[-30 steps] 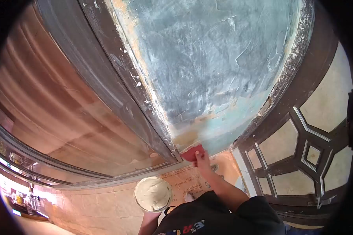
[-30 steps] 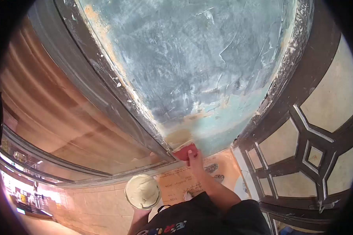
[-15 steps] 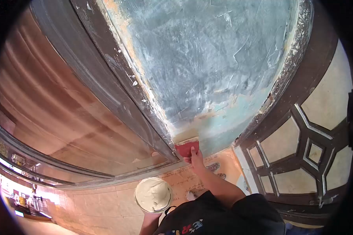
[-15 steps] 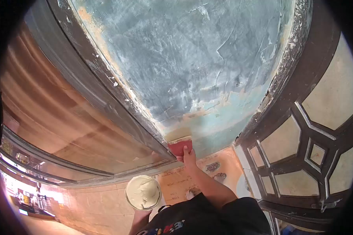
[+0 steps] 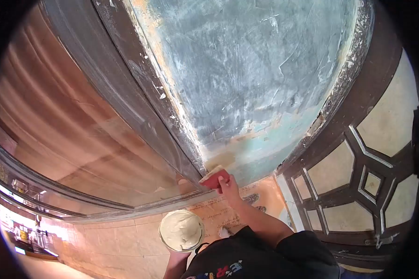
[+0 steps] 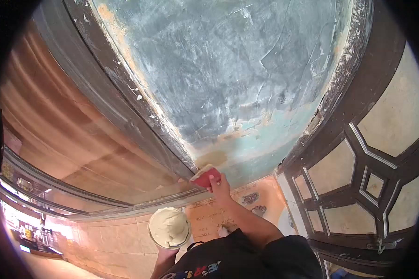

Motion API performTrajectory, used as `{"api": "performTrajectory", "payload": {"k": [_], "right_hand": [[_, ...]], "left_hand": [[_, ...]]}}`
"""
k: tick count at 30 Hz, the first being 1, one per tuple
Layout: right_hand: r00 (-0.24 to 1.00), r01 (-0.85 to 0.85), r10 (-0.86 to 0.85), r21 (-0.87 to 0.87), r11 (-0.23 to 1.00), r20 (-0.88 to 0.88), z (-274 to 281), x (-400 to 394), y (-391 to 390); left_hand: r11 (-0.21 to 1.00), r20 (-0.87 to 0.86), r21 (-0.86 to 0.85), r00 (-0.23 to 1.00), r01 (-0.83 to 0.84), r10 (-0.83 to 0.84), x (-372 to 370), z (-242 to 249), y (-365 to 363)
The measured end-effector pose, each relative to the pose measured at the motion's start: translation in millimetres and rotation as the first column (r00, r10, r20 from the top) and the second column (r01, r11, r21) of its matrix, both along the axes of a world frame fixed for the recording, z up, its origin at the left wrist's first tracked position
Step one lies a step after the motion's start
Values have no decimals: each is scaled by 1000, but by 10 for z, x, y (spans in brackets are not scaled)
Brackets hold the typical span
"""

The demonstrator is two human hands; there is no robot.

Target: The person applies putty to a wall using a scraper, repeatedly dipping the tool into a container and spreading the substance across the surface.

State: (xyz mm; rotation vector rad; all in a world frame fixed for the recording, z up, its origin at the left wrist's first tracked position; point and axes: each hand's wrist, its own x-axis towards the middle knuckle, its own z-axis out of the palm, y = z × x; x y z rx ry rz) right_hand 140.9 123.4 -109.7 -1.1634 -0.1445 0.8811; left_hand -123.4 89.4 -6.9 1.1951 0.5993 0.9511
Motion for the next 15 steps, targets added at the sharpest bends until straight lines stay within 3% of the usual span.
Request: {"api": "performTrajectory", "payload": {"k": [2,3,5,8,10,12,14,15], "right_hand": [[944,-21,21,-4,1000,329,143,75,101],[944,-19,18,-2,1000,329,162,135,143],[811,48,23,-105,993,584,239,253,209],[760,118,37,-194,974,648,334,349,240],[753,168,-24,-157,973,658,310,372,215],[741,221,-92,-112,969,665,114,442,183],[879,149,-28,-220,964,475,-202,470,25],[878,149,-27,-220,964,477,-229,427,-55]], "left_hand": [[1000,-3,-23,1000,-1,1,-18,-27,4],[999,-4,-33,1000,-2,2,-22,-34,10],[999,1,-49,1000,-2,3,-18,-37,12],[1000,-32,-27,999,-11,10,-32,-43,24],[999,-112,49,994,-9,15,-59,-57,24],[999,-78,-36,997,13,-15,-123,-163,31],[976,135,-218,991,6,24,-111,-125,15],[999,-46,-4,998,-34,34,-111,-88,17]]}}
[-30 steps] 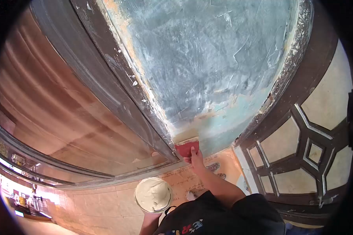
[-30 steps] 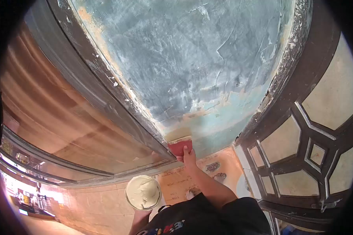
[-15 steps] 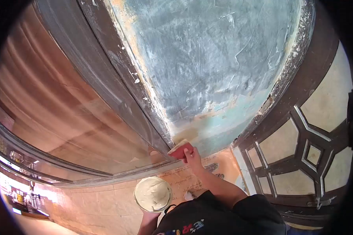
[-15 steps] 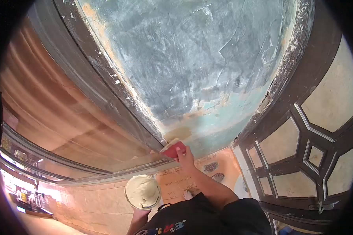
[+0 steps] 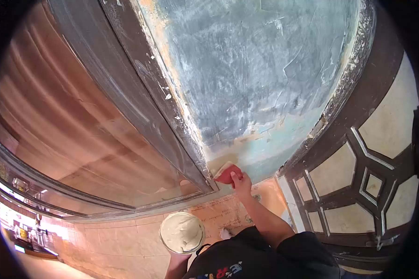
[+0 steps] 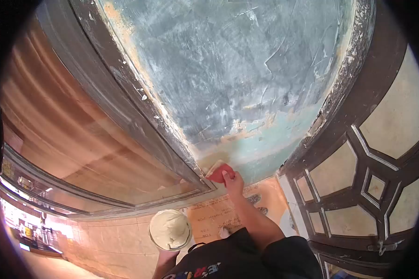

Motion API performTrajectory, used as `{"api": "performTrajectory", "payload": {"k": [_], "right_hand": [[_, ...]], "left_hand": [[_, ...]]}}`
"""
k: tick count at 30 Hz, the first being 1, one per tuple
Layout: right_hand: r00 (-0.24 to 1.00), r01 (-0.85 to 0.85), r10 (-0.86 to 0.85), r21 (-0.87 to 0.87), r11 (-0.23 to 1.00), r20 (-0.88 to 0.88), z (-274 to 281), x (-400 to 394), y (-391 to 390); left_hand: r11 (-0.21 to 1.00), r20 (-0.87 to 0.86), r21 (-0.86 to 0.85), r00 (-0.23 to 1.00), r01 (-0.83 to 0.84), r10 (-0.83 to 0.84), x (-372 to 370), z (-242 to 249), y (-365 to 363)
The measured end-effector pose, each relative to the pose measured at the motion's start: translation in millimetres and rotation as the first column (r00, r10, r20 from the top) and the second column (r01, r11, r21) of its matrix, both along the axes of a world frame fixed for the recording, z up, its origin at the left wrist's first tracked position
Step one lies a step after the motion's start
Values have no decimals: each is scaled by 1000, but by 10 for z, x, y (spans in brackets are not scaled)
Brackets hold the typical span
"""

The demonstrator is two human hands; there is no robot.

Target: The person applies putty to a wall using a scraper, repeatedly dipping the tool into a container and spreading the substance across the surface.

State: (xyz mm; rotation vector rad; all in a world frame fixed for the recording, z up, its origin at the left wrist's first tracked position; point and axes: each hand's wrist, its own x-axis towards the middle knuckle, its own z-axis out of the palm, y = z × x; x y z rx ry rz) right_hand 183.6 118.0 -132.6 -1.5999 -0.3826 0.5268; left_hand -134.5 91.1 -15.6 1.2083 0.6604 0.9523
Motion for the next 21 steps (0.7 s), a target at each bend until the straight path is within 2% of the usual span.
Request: {"api": "performTrajectory", "payload": {"k": [1,2,3,4,5,6,7,8,9,11,12,13,15,16,18,21], "right_hand": [[978,14,4,86,996,-209,-25,-42,-79],[913,46,26,166,985,-408,17,-73,-130],[914,46,26,166,985,-406,60,-102,-151],[881,52,44,189,981,-472,100,-152,-164],[843,59,65,212,975,-534,195,-209,-166],[843,61,63,212,975,-533,354,-258,-140],[812,78,104,283,956,-574,516,-288,-72],[779,98,148,351,931,-610,634,-299,12],[779,101,146,352,931,-610,654,-297,92],[766,27,259,432,902,-588,650,-272,228],[775,-7,263,408,913,-574,603,-253,272],[775,-5,261,408,913,-575,529,-244,290],[832,5,132,245,969,-539,228,-240,303],[832,4,134,247,969,-539,40,-251,260],[788,-45,100,104,994,-608,-226,-291,101],[798,-94,164,150,984,-580,-164,-346,-21]], "left_hand": [[1000,3,1,1000,0,0,14,47,-7],[993,93,-118,996,3,8,48,121,-15],[972,182,-234,983,18,25,72,155,-13],[995,92,-102,996,1,9,74,124,3],[995,94,-102,996,4,6,75,104,17],[986,118,-165,993,20,0,72,87,24],[973,141,-228,990,37,-4,72,80,29],[993,95,-104,994,55,-45,122,204,0],[993,94,-104,994,58,-48,106,154,13],[985,102,-145,992,94,-80,64,44,58],[994,-80,38,992,99,-95,51,31,60],[994,-81,38,992,100,-97,41,21,54],[998,-56,9,996,70,-69,24,5,47],[994,-71,80,995,80,-74,39,52,32],[990,-107,122,993,71,-58,3,16,19],[976,-174,208,984,60,-23,-25,-12,29]]}}
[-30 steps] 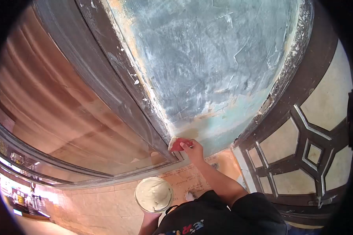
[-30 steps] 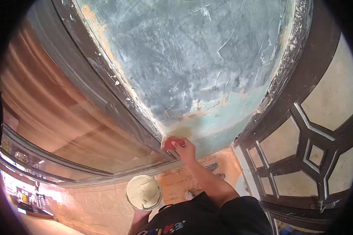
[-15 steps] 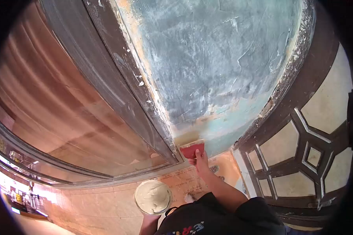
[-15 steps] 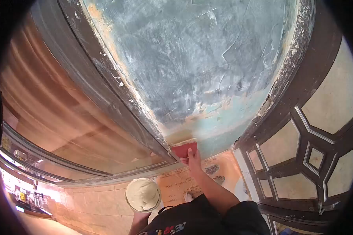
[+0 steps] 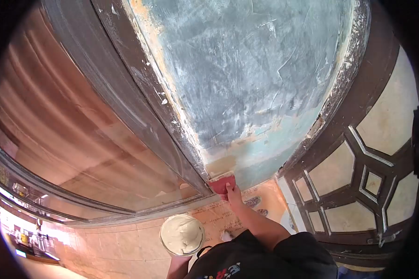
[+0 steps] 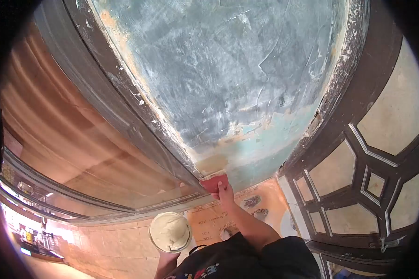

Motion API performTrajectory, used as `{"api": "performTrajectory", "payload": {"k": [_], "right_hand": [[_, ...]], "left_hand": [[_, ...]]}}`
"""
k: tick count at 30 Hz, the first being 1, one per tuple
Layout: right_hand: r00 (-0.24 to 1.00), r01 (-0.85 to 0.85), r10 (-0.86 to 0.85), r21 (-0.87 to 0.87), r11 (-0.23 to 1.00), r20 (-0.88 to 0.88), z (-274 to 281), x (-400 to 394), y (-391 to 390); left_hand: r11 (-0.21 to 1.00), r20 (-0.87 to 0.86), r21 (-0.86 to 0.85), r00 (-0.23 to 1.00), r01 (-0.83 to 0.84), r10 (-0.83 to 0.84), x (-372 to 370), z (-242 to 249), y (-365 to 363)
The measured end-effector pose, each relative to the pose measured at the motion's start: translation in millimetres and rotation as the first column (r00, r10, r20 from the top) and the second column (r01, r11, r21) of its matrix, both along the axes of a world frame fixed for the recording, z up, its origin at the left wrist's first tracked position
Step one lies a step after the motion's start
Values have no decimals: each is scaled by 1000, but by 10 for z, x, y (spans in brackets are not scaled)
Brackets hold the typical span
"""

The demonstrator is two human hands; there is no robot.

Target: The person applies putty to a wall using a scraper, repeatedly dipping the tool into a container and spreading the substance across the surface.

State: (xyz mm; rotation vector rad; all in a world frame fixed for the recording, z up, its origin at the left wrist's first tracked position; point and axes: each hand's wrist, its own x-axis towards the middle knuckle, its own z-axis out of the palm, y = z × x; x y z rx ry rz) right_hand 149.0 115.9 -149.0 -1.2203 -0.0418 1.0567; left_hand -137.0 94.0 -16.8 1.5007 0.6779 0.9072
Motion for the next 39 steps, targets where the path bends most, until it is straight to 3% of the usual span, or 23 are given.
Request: {"api": "performTrajectory", "payload": {"k": [2,6,7,8,10,11,12,13,14,17,19,22,24,25,26,28,30,32,33,34,36,39], "right_hand": [[999,35,-37,75,997,22,322,-12,57],[990,69,-93,216,974,105,602,109,376],[984,99,-124,190,977,128,631,132,431],[984,97,-122,189,977,127,510,160,425],[944,126,-162,139,982,287,-1,264,365],[944,126,-163,143,982,287,-207,291,280],[954,153,-144,-13,988,265,-421,299,151],[963,170,-127,-170,971,239,-546,288,47],[963,168,-125,-169,971,239,-539,269,-21],[953,196,-180,-42,980,244,-524,277,-89],[856,180,-161,10,984,492,-535,372,0],[843,206,-180,5,979,506,-128,592,86],[840,174,-123,-49,983,529,-126,706,23],[872,164,-83,-128,978,483,-126,711,-29],[900,147,-44,-207,967,433,-122,709,-82],[886,149,-16,-253,956,463,-581,644,-194],[871,147,19,-298,943,491,-712,560,-252],[615,159,73,-214,964,785,-600,400,-284],[655,163,9,-152,975,755,-485,335,-224],[656,158,13,-154,975,755,-366,308,-153],[730,30,0,-33,999,684,-159,304,-4],[705,129,-55,-52,990,707,31,327,216]], "left_hand": [[976,155,-216,987,-1,35,17,10,-16],[980,165,-197,985,-9,42,45,26,-18],[958,169,-287,983,-24,75,19,-41,-16],[957,167,-288,983,-26,77,-20,-126,-24],[963,92,-262,991,-68,95,-91,-246,-15],[999,-74,-10,997,-38,37,-94,-186,10],[999,-73,-9,997,-40,39,-113,-232,-3],[983,13,-174,998,-57,60,-155,-317,-38],[941,96,-333,991,-58,95,-152,-322,-50],[925,142,-371,979,-85,147,-102,-322,-69],[941,128,-331,984,-75,123,-122,-366,-71],[979,55,-192,995,-67,79,-38,-242,-89],[946,81,-315,991,-74,105,34,-107,-118],[861,180,-503,964,-81,196,113,-42,-110],[861,181,-503,964,-80,195,121,-51,-115],[982,80,-170,992,-85,100,116,-95,-147],[975,135,-217,987,-55,86,131,-121,-166],[953,241,-304,969,23,53,145,-135,-196],[906,369,-414,926,83,84,224,-19,-191],[906,369,-416,925,78,90,251,16,-190],[989,87,-138,994,-53,65,292,56,-193],[981,157,-178,982,-73,101,439,241,-214]]}}
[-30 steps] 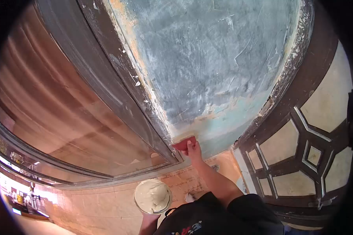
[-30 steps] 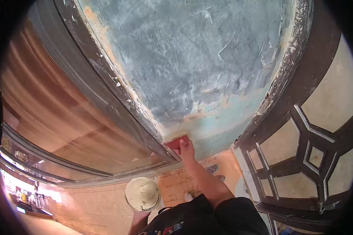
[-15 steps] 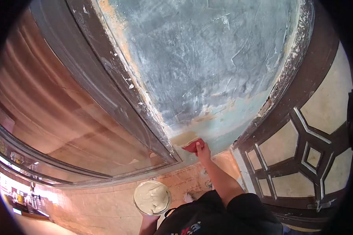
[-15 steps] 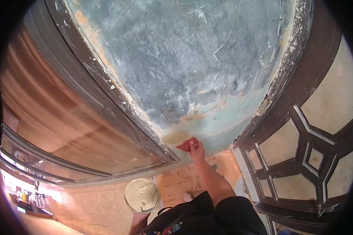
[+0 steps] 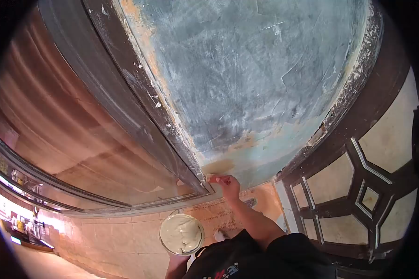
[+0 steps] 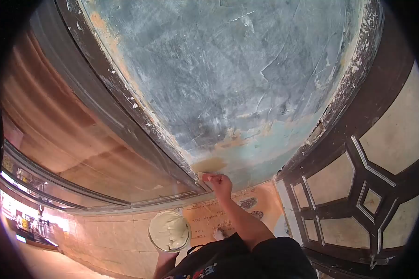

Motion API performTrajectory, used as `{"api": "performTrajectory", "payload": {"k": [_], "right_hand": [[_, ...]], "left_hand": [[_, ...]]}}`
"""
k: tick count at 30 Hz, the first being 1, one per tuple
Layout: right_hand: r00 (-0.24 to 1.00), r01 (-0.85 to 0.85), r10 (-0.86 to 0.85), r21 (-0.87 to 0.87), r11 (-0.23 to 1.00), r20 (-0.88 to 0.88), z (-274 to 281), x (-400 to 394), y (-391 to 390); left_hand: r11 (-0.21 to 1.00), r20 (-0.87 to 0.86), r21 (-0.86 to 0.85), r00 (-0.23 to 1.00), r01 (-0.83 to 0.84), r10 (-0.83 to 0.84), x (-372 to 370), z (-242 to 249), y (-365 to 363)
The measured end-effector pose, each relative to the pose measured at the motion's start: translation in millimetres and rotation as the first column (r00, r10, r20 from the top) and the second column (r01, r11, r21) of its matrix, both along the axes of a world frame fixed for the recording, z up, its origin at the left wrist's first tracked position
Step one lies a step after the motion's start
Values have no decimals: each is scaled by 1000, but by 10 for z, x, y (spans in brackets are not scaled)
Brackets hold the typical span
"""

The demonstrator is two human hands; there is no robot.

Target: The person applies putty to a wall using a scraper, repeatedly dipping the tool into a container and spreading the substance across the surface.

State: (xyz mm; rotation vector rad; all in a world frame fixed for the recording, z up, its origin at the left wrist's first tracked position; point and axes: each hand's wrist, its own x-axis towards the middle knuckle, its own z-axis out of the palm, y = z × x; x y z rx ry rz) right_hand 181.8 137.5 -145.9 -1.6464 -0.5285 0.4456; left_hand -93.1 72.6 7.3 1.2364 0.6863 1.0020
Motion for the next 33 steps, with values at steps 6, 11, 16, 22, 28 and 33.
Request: {"api": "performTrajectory", "payload": {"k": [6,11,16,22,28,33], "right_hand": [[972,229,-222,-101,968,70,-160,152,-67],[977,144,-136,-41,989,164,-294,111,-187],[966,114,-95,-63,991,242,40,34,45],[968,222,-171,-302,927,185,-223,44,-258],[978,117,-95,-111,987,186,65,-130,35],[963,186,-125,-254,949,238,-212,-102,-156]], "left_hand": [[996,100,-79,994,-31,39,-88,-158,-11],[997,-136,80,991,8,3,-201,-195,29],[992,10,-125,1000,-1,2,-267,-369,60],[787,430,-602,886,137,175,-212,-110,161],[959,198,-273,980,80,-25,-303,-280,239],[954,210,-283,977,98,-38,-293,-156,278]]}}
